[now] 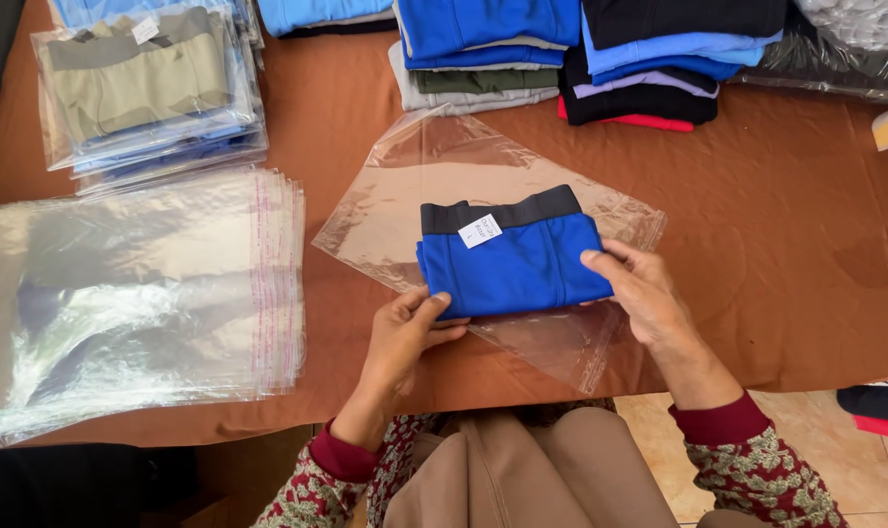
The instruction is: Packaging folded underwear into clear plastic adhesive bags and smoothing them out
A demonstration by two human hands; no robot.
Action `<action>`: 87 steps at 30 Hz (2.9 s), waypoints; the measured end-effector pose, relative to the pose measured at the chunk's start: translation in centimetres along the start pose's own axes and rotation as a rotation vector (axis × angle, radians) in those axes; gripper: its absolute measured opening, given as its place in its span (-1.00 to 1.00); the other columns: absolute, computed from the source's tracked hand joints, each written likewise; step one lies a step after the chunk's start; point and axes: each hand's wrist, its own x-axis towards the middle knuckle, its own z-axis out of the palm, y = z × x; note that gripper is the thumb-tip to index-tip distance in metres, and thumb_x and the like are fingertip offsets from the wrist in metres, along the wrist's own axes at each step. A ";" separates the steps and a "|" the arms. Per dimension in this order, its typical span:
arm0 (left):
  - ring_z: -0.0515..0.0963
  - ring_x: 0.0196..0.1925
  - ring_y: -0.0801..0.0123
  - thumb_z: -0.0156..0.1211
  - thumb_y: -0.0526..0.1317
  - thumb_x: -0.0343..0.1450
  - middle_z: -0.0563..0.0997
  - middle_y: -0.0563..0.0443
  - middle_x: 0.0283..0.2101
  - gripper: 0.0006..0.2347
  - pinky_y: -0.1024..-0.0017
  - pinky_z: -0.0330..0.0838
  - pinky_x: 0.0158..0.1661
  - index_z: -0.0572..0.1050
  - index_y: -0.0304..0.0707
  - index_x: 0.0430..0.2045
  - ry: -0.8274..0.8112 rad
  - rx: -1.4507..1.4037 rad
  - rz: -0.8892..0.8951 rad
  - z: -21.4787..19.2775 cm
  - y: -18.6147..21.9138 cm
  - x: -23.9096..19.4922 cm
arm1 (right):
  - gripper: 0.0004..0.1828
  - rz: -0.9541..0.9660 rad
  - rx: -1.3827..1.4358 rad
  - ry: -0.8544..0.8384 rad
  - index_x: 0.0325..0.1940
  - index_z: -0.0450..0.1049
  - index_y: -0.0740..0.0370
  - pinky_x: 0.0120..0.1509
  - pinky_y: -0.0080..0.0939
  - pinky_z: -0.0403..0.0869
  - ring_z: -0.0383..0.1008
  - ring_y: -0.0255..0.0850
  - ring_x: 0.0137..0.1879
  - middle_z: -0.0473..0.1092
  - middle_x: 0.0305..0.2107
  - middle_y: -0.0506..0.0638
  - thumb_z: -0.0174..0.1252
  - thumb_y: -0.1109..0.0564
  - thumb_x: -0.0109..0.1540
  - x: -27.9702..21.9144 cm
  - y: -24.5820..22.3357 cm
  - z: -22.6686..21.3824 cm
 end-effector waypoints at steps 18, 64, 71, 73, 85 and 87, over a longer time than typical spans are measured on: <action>0.67 -0.61 0.17 0.27 -0.20 0.41 0.63 -0.28 -0.59 -0.77 0.30 0.68 -0.54 0.64 -0.51 -0.34 0.013 0.387 0.185 -0.9 0.5 3.4 | -0.83 -0.165 -0.349 0.118 -0.15 0.65 0.11 -0.40 -0.44 0.50 0.42 -0.41 -0.39 0.49 -0.50 -0.03 0.37 0.15 0.17 2.3 -0.9 1.0; 0.49 0.00 -0.29 0.12 0.13 0.45 0.59 -0.31 -0.14 -0.55 -0.15 0.35 -0.03 0.59 -0.34 -0.13 0.420 1.343 0.852 -2.3 8.6 23.5 | -0.83 -0.348 -0.244 0.078 -0.10 0.62 0.16 -0.20 -0.34 0.49 0.34 -0.43 -0.28 0.53 -0.45 -0.06 0.22 0.27 0.24 -4.5 -2.3 0.8; 0.67 -0.30 -0.09 0.23 0.20 0.28 0.63 0.03 -0.60 -0.70 0.11 0.47 -0.30 0.70 0.09 -0.52 0.256 1.075 0.612 -1.1 11.2 24.0 | -0.85 -0.343 -0.203 0.065 -0.13 0.62 0.18 -0.26 -0.43 0.42 0.27 -0.46 -0.36 0.46 -0.52 -0.12 0.24 0.29 0.24 -4.8 -2.4 0.4; 0.68 -0.32 -0.02 0.30 0.18 0.24 0.62 0.05 -0.62 -0.74 0.18 0.49 -0.32 0.71 0.14 -0.47 0.220 1.025 0.579 -0.5 11.1 23.0 | -0.85 -0.342 -0.195 0.062 -0.13 0.62 0.20 -0.24 -0.44 0.42 0.26 -0.46 -0.35 0.47 -0.51 -0.11 0.25 0.30 0.23 -4.9 -2.5 0.4; 0.39 -0.36 0.45 0.32 -0.28 0.36 0.56 0.23 -0.44 -0.95 0.44 0.20 -0.19 0.67 -0.03 -0.42 0.231 1.061 1.372 4.0 14.6 19.1 | -0.72 -0.237 -0.092 -0.071 0.02 0.52 0.48 -0.11 -0.46 0.39 0.42 -0.33 -0.23 0.53 -0.24 0.09 0.10 0.41 0.22 -5.5 -2.9 -0.5; 0.38 -0.32 0.45 0.40 -0.30 0.35 0.59 0.23 -0.39 -0.94 0.39 0.17 -0.11 0.68 -0.03 -0.42 0.250 1.153 1.614 4.3 15.4 20.8 | -0.67 -0.213 -0.073 -0.049 0.07 0.51 0.49 -0.08 -0.44 0.40 0.44 -0.31 -0.22 0.55 -0.21 0.13 0.09 0.40 0.22 -5.9 -3.6 -0.4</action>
